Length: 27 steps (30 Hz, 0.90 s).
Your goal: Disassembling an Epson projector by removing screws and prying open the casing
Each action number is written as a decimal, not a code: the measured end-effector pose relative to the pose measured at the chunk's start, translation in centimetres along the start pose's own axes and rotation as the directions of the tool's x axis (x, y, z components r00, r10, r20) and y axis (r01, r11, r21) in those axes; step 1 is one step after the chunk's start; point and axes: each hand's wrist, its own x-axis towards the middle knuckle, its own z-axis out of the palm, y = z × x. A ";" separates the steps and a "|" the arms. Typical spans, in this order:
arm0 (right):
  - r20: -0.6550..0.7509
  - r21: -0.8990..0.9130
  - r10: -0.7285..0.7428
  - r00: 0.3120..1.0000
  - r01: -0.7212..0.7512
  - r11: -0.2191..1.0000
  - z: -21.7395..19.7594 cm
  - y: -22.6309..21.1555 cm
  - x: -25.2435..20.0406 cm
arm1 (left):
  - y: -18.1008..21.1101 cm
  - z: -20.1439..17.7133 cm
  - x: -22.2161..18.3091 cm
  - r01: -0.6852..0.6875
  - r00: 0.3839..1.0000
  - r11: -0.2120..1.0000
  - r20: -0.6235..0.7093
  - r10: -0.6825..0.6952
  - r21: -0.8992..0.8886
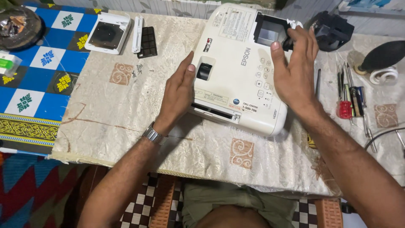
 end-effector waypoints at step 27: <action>0.397 -0.167 0.323 0.859 -0.278 0.946 -6.0 18.5 -4.7 | -5.4 -13.7 1.8 -0.006 0.915 0.750 -0.298 0.271 0.661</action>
